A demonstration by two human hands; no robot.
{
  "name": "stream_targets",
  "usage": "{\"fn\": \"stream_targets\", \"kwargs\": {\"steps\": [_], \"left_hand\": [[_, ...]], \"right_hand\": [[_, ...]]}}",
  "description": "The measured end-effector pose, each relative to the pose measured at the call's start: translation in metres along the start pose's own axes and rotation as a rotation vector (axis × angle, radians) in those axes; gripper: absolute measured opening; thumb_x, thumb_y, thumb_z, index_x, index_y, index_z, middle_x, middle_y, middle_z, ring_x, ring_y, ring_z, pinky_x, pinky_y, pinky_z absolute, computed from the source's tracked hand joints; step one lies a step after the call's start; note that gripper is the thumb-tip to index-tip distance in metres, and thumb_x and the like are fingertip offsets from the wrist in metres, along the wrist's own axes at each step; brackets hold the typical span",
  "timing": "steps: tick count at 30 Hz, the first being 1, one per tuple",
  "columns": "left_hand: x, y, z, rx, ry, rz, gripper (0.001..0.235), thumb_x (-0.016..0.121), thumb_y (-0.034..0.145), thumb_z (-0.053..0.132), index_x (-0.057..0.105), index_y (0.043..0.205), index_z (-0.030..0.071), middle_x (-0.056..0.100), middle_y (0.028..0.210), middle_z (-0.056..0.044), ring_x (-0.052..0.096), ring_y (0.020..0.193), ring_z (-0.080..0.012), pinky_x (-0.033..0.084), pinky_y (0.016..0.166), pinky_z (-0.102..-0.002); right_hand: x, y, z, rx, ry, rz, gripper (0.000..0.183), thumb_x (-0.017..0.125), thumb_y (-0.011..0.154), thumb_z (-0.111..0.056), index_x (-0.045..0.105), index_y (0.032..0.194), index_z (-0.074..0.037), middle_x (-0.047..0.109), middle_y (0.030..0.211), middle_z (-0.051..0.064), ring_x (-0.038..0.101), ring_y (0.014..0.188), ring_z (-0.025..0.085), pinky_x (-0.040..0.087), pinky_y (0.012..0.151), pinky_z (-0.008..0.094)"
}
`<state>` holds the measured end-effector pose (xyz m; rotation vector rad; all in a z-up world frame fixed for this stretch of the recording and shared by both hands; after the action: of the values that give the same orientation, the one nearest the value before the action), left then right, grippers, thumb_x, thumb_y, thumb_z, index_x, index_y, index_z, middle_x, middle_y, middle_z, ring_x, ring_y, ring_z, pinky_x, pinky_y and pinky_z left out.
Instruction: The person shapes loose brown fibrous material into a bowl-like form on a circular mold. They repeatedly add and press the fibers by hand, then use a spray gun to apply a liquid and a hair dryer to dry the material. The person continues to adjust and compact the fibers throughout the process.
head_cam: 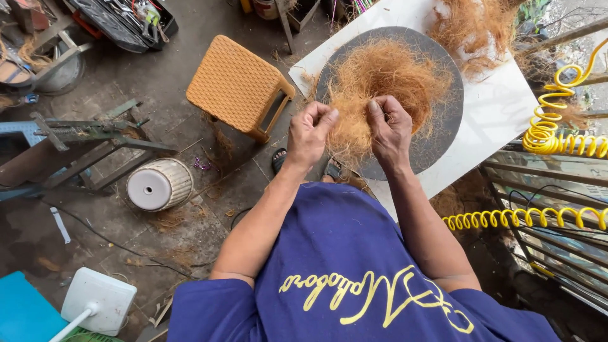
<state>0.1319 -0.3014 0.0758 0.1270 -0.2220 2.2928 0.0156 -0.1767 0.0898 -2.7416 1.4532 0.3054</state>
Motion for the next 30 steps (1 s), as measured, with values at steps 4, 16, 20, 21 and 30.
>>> {"fn": "stream_targets", "kwargs": {"steps": [4,16,20,21,30], "left_hand": [[-0.005,0.002,0.014,0.082,0.206,0.117,0.024,0.055,0.102,0.03,0.063,0.09,0.012,0.056,0.057,-0.004,0.055,0.059,-0.013,0.048,0.063,-0.03],[0.001,0.003,0.007,0.098,0.061,-0.098,0.06,0.074,0.083,0.001,0.04,0.132,0.005,0.047,0.128,-0.018,0.046,0.125,-0.0363,0.044,0.104,-0.053],[-0.008,0.006,0.0,0.181,0.06,0.018,0.054,0.073,0.088,0.003,0.043,0.133,0.007,0.051,0.117,-0.012,0.052,0.113,-0.0263,0.052,0.097,-0.045],[-0.007,0.008,-0.003,0.184,0.062,0.018,0.054,0.073,0.088,0.003,0.043,0.133,0.007,0.051,0.117,-0.012,0.052,0.113,-0.0263,0.052,0.097,-0.045],[-0.008,0.012,-0.016,0.254,-0.006,0.098,0.076,0.08,0.085,0.001,0.039,0.148,0.011,0.049,0.136,-0.014,0.051,0.128,-0.0284,0.049,0.107,-0.043]], "right_hand": [[-0.001,0.008,0.006,-0.017,-0.024,0.05,0.022,0.066,0.105,-0.021,0.068,0.089,-0.006,0.05,0.064,0.001,0.045,0.065,0.009,0.039,0.061,0.026],[-0.006,0.013,0.022,-0.007,-0.104,0.083,0.047,0.045,0.11,-0.048,0.061,0.089,-0.009,0.045,0.068,0.002,0.045,0.068,0.011,0.041,0.067,0.03],[-0.012,0.007,-0.014,0.12,0.02,0.045,0.041,0.046,0.109,-0.046,0.061,0.108,-0.008,0.048,0.086,0.006,0.05,0.078,0.015,0.047,0.071,0.028],[-0.008,0.006,-0.022,0.117,0.022,0.045,0.041,0.046,0.109,-0.046,0.061,0.108,-0.008,0.048,0.086,0.006,0.05,0.078,0.015,0.047,0.071,0.028],[0.0,0.0,0.02,0.333,0.428,-0.167,0.039,0.078,0.083,-0.002,0.059,0.117,-0.001,0.066,0.085,0.012,0.068,0.077,0.016,0.061,0.067,0.027]]}}
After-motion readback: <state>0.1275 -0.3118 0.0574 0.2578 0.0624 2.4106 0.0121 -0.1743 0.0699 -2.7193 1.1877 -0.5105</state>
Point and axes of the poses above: each hand's wrist, its own y-axis towards the middle knuckle, its own x-axis out of the palm, z = x × y, the point moved 3 cm from there along y, towards the middle knuckle
